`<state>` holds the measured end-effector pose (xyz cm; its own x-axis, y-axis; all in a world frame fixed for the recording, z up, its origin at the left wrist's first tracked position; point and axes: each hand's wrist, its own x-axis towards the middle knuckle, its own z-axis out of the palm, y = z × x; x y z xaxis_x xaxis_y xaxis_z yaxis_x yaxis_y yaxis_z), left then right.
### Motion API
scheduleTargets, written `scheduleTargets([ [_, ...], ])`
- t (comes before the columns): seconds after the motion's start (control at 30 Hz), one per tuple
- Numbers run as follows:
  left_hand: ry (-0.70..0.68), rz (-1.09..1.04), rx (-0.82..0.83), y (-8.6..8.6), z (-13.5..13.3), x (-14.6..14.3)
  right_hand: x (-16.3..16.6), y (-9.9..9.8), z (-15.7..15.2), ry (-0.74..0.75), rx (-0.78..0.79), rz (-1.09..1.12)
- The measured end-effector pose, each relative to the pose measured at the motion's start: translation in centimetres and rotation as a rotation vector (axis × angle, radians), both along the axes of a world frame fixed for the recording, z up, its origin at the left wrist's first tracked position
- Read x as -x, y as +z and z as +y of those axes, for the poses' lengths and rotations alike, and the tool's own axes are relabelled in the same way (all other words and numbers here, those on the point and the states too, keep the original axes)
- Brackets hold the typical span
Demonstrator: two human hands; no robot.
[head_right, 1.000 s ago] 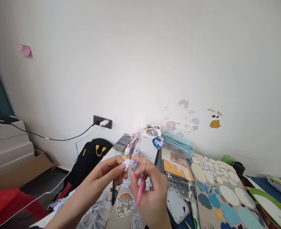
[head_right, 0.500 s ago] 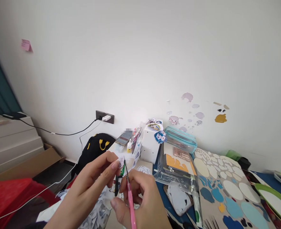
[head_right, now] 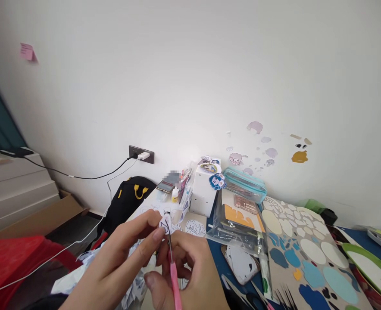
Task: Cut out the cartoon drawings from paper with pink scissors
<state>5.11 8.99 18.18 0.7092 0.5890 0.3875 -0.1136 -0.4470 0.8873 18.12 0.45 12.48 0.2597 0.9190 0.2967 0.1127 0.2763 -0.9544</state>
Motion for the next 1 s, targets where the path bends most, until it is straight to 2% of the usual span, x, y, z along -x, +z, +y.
scheduleTargets([
  [0.13, -0.017, -0.017, 0.047, 0.0, 0.0, 0.0, 0.0, -0.3, -0.2, -0.047, 0.041, -0.041],
  [0.33, -0.05, -0.019, 0.175, 0.2, -0.1, 0.0, 0.5, 0.4, -0.2, -0.052, 0.02, -0.141],
  [0.53, -0.003, 0.035, 0.115, -0.1, -0.6, 0.1, 0.9, 0.2, -0.7, -0.126, 0.101, -0.082],
  [0.73, 0.009, 0.085, 0.09, -0.5, -0.7, 0.4, 0.8, -0.2, -1.2, -0.14, 0.058, -0.066],
  [0.83, 0.042, 0.07, 0.101, -0.4, -0.7, 0.3, 0.9, 0.1, -1.1, -0.173, 0.044, -0.073],
  [1.0, 0.027, 0.015, 0.113, -0.5, -0.6, 0.0, 1.0, 0.8, -1.0, -0.136, 0.082, -0.135],
])
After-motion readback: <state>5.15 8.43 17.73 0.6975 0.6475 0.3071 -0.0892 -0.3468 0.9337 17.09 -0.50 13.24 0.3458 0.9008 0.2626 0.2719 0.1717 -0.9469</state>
